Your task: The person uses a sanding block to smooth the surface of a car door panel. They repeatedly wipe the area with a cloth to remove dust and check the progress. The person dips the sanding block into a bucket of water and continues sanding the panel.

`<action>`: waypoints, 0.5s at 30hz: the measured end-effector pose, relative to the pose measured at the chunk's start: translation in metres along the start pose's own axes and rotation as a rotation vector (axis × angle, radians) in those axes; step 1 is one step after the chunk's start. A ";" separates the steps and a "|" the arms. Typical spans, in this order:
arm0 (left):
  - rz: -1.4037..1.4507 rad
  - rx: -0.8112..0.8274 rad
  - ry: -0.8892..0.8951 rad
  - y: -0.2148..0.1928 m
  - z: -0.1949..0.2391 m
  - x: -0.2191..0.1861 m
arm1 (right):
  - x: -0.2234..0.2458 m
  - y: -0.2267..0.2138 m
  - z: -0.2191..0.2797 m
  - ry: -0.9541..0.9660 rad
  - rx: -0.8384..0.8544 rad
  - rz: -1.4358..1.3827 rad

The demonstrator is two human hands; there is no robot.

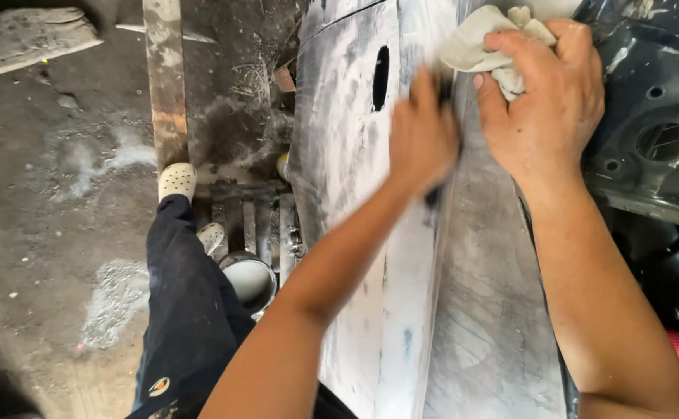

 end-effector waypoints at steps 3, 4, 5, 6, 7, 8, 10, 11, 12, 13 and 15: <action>0.006 -0.156 -0.063 0.002 -0.051 0.003 | -0.003 0.003 0.008 0.028 0.037 0.012; -0.003 -0.135 -0.053 0.003 -0.045 0.004 | -0.004 0.003 0.009 0.037 0.010 -0.025; -0.012 -0.114 -0.043 0.007 -0.037 -0.001 | -0.005 0.001 0.010 0.046 -0.017 -0.062; -0.020 -0.114 -0.005 0.003 0.000 0.005 | -0.003 -0.003 0.003 0.040 -0.045 -0.062; -0.029 -0.113 0.033 -0.002 0.037 0.009 | 0.000 -0.005 -0.004 0.023 -0.049 -0.032; -0.034 -0.100 0.049 -0.005 0.085 0.009 | 0.003 -0.007 -0.003 0.012 -0.029 -0.005; -0.041 -0.077 0.080 -0.003 0.055 0.009 | 0.004 -0.008 -0.005 0.040 -0.015 -0.017; -0.043 -0.067 0.095 0.002 0.044 0.006 | 0.004 -0.006 -0.006 0.068 0.004 -0.029; -0.036 -0.071 0.094 -0.001 -0.001 -0.006 | 0.004 -0.005 -0.007 0.061 0.007 -0.024; -0.001 -0.113 0.065 -0.005 -0.046 -0.015 | 0.004 -0.004 -0.007 0.058 0.000 -0.016; 0.043 -0.149 0.032 -0.011 -0.094 -0.026 | 0.004 -0.003 -0.005 0.054 0.001 0.002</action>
Point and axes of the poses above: each hand's wrist, its own z-axis away from the middle knuckle, its own y-axis out of the palm, x = y × z, the point moved 4 cm from there along -z, towards the middle knuckle, and after that the axes turned 4 degrees about z, right-handed, at the moved point
